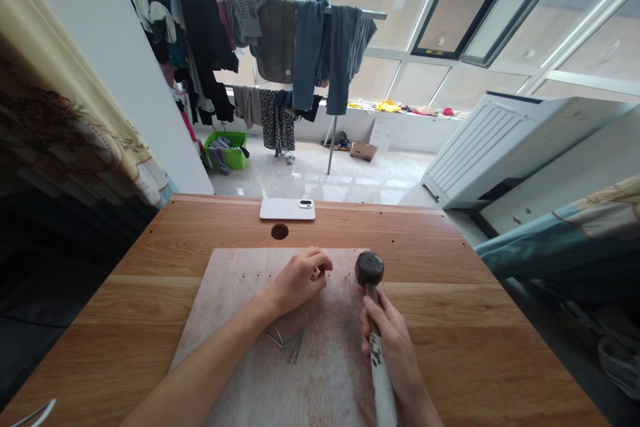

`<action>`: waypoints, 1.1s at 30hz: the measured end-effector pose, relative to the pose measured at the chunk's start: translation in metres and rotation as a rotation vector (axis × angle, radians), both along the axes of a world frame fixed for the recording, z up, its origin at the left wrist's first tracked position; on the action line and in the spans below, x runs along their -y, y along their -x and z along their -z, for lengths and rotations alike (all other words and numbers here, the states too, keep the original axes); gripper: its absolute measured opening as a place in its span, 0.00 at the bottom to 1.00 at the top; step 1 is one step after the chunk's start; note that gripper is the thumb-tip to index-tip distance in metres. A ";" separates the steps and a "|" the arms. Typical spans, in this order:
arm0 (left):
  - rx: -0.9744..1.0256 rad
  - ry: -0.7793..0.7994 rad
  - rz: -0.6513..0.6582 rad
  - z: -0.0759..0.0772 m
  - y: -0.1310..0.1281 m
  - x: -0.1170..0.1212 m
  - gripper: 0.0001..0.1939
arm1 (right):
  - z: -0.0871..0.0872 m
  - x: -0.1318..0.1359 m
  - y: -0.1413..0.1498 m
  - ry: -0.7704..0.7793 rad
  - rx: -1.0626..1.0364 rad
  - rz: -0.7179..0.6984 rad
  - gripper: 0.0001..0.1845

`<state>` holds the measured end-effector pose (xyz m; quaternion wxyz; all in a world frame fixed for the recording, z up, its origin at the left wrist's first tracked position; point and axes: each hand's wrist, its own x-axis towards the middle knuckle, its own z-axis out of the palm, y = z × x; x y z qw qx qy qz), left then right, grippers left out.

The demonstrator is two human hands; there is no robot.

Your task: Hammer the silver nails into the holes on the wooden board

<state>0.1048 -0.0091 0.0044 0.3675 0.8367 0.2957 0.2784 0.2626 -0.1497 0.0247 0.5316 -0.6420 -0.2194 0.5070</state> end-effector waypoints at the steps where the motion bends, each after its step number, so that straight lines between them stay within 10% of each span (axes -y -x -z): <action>1: 0.000 -0.001 0.012 -0.001 0.000 0.000 0.13 | 0.000 0.000 0.000 0.000 0.001 -0.001 0.37; 33: 0.086 0.070 0.061 0.004 -0.001 -0.001 0.06 | -0.001 0.009 0.007 -0.268 -0.108 -0.065 0.29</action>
